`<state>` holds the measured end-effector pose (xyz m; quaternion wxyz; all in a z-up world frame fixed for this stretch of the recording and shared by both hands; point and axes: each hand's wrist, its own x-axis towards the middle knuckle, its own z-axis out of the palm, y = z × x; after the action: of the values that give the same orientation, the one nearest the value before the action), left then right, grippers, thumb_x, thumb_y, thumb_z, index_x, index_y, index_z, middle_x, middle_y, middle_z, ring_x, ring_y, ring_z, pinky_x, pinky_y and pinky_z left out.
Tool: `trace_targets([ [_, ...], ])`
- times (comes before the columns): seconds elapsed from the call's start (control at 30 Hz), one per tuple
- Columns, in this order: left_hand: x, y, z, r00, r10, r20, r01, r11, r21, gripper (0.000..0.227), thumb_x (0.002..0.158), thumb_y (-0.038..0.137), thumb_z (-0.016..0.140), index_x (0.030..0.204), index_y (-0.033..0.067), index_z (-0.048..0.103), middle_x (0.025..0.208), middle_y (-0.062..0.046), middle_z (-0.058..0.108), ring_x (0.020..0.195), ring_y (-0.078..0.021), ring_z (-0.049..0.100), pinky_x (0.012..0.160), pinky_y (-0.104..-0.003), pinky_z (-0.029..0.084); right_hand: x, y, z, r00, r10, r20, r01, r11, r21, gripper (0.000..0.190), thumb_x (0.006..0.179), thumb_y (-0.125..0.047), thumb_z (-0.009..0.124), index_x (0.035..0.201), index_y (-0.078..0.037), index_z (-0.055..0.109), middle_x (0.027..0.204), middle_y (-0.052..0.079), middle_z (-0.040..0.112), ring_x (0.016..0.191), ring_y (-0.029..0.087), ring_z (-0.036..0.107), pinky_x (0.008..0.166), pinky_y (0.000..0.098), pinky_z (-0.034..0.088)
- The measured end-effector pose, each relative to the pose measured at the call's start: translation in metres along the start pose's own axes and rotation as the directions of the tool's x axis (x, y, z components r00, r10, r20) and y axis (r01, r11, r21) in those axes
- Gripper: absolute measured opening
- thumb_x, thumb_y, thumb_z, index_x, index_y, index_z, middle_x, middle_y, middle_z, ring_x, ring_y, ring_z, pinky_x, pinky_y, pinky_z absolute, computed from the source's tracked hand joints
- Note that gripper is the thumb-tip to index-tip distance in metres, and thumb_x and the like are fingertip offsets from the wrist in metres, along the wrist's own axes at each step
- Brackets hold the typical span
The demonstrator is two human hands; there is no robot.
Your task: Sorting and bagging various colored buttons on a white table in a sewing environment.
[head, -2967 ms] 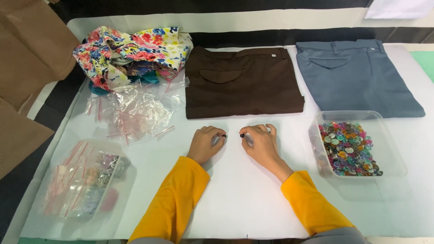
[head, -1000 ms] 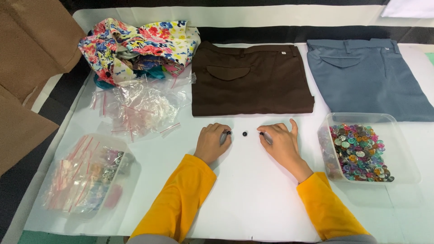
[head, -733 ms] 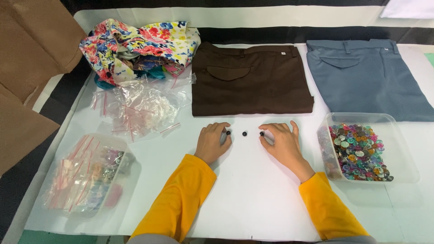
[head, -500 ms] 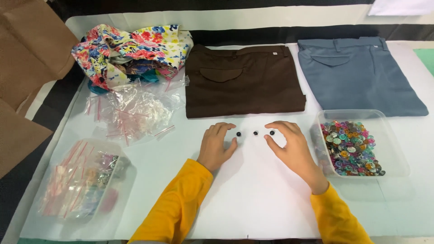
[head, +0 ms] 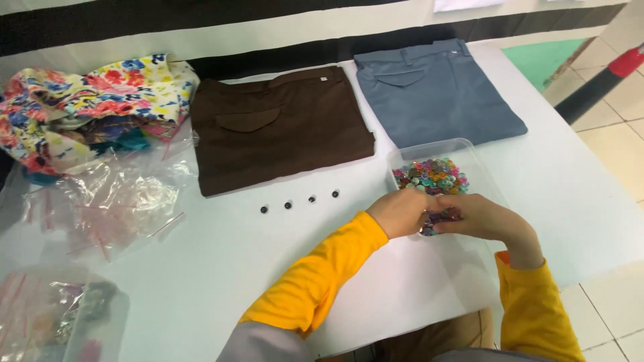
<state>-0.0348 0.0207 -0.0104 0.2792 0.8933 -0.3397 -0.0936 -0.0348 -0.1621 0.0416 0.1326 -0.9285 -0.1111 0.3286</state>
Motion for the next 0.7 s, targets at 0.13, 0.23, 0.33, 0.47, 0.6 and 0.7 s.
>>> trace_targets([
  [0.13, 0.056, 0.001, 0.014, 0.917, -0.314, 0.248, 0.26, 0.939, 0.226, 0.027, 0.092, 0.009, 0.053, 0.111, 0.0057, 0.072, 0.105, -0.011, 0.073, 0.103, -0.0269, 0.07, 0.092, -0.035, 0.054, -0.02, -0.03, -0.008, 0.999, -0.013, -0.053, 0.017, 0.998, 0.068, 0.054, 0.086, -0.033, 0.078, 0.132, -0.009, 0.065, 0.133, 0.024, 0.067, 0.133, 0.043, 0.057, 0.112, 0.0542, 0.045],
  [0.23, 0.097, -0.003, 0.043, 0.83, -0.374, 0.415, 0.145, 0.862, 0.486, 0.053, 0.068, 0.043, 0.074, 0.12, 0.0311, 0.068, 0.128, 0.005, 0.069, 0.13, -0.0173, 0.059, 0.121, -0.04, 0.028, 0.017, 0.003, 0.009, 0.996, -0.073, -0.052, 0.074, 0.997, 0.022, 0.068, 0.075, -0.05, 0.086, 0.129, -0.014, 0.064, 0.133, 0.015, 0.068, 0.132, 0.036, 0.058, 0.113, 0.049, 0.046],
  [0.33, 0.116, 0.032, 0.032, 0.452, -0.77, 0.45, 0.263, 0.597, 0.758, 0.051, 0.099, 0.028, 0.045, 0.15, 0.0212, 0.05, 0.141, 0.001, 0.061, 0.137, -0.0076, 0.048, 0.116, -0.025, 0.033, 0.035, 0.013, 0.015, 0.988, -0.133, -0.074, 0.129, 0.99, -0.06, 0.079, 0.069, -0.056, 0.086, 0.135, -0.02, 0.06, 0.134, 0.008, 0.067, 0.132, 0.03, 0.058, 0.113, 0.045, 0.045],
  [0.47, 0.089, 0.055, -0.007, 0.492, -0.71, 0.504, 0.144, 0.637, 0.757, 0.03, 0.104, 0.01, 0.044, 0.124, 0.0159, 0.065, 0.107, 0.004, 0.069, 0.108, 0.0007, 0.062, 0.098, -0.017, 0.047, 0.033, 0.008, 0.014, 0.986, -0.143, -0.086, 0.135, 0.986, -0.094, 0.093, 0.068, -0.051, 0.087, 0.144, -0.013, 0.049, 0.14, 0.013, 0.062, 0.136, 0.032, 0.054, 0.116, 0.0453, 0.042],
  [0.6, 0.122, -0.028, 0.129, 0.808, -0.572, -0.14, 0.552, 0.654, 0.517, 0.016, 0.085, 0.006, 0.061, 0.084, 0.0165, 0.073, 0.088, -0.003, 0.074, 0.085, -0.0263, 0.068, 0.07, -0.05, 0.048, 0.045, 0.007, 0.021, 0.991, -0.084, -0.105, 0.08, 0.996, -0.043, 0.105, 0.065, -0.038, 0.09, 0.152, -0.014, 0.037, 0.141, 0.018, 0.058, 0.135, 0.034, 0.054, 0.115, 0.0456, 0.043],
  [0.7, 0.137, -0.065, 0.143, 0.796, -0.596, 0.11, 0.394, 0.647, 0.653, 0.03, 0.076, 0.035, 0.071, 0.105, 0.0288, 0.074, 0.113, 0.006, 0.074, 0.111, -0.0143, 0.067, 0.085, -0.041, 0.053, 0.055, 0.015, 0.029, 0.99, -0.097, -0.105, 0.093, 0.995, -0.035, 0.095, 0.07, -0.033, 0.089, 0.149, -0.011, 0.041, 0.14, 0.022, 0.058, 0.134, 0.038, 0.054, 0.114, 0.0473, 0.044],
])
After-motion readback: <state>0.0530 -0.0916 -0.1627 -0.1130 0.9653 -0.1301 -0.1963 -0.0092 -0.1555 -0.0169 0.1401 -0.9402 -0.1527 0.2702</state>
